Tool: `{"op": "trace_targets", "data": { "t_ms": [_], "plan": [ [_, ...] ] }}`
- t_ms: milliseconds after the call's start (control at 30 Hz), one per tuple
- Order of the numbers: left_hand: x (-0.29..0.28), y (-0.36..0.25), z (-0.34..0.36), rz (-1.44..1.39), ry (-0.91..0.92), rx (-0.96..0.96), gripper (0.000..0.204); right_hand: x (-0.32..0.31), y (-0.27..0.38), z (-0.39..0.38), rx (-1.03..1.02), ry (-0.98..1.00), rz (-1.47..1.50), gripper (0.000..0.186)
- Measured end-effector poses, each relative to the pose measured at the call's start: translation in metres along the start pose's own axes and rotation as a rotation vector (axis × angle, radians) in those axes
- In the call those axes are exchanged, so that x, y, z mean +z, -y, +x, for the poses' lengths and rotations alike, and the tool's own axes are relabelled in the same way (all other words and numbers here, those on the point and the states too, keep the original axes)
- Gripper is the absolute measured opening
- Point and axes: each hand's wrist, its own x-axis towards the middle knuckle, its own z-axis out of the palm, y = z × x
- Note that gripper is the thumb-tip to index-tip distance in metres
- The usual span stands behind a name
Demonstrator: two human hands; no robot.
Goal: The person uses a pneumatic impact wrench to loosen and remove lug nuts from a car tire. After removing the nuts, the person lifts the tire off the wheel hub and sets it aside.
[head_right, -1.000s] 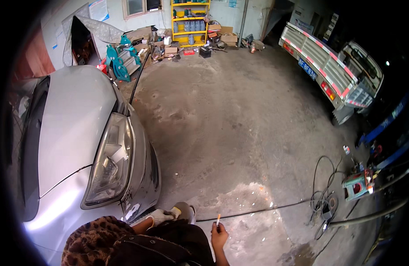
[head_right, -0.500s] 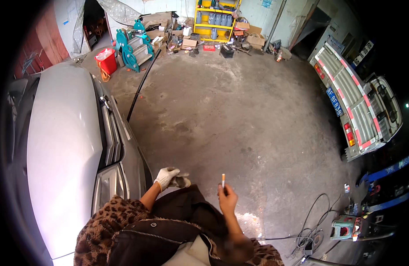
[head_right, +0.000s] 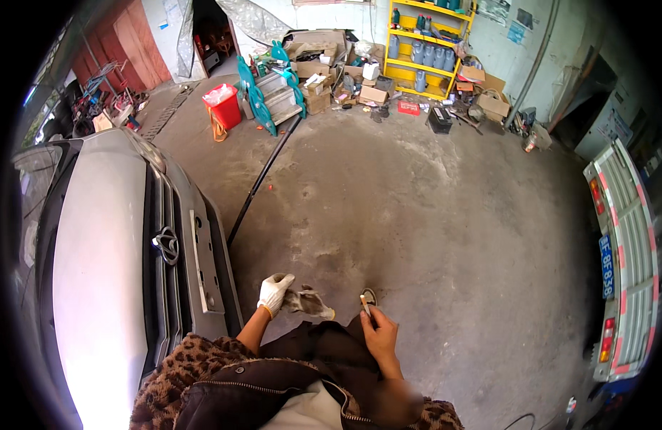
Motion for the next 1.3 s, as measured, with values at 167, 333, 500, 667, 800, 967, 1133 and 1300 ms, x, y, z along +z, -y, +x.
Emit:
{"op": "trace_targets", "data": {
  "t_ms": [167, 333, 500, 667, 800, 967, 1133, 1300],
  "plan": [
    [-0.033, 0.044, 0.062, 0.093, -0.321, -0.267, 0.036, -0.037, 0.073, 0.186, -0.473, 0.217, -0.24, 0.014],
    [-0.05, 0.115, 0.06, -0.196, -0.468, -0.569, 0.017, -0.034, 0.129, 0.317, -0.563, 0.283, -0.17, 0.012],
    [-0.003, 0.15, 0.126, 0.117, -0.463, -0.58, 0.032, 0.005, 0.127, 0.404, -0.487, 0.368, -0.052, 0.013],
    [0.029, 0.057, 0.29, 0.226, -0.652, -0.597, 0.035, 0.066, 0.115, 0.516, -0.669, 0.461, -0.099, 0.014],
    [0.056, -0.074, 0.493, -0.141, -0.846, -0.237, 0.049, 0.094, 0.132, 0.619, -0.681, 0.445, -0.191, 0.015],
    [0.031, -0.309, 0.561, -0.229, -0.62, 0.191, 0.033, 0.159, 0.158, 0.718, -0.454, 0.505, -0.046, 0.016],
    [0.012, -0.307, 0.619, -0.463, -0.623, -0.102, 0.035, 0.243, 0.161, 0.826, -0.598, 0.756, -0.08, 0.016],
    [0.058, -0.069, 0.572, -0.599, -1.368, -0.439, 0.028, 0.351, 0.198, 0.92, -0.869, 1.088, -0.036, 0.015]
  ]
}}
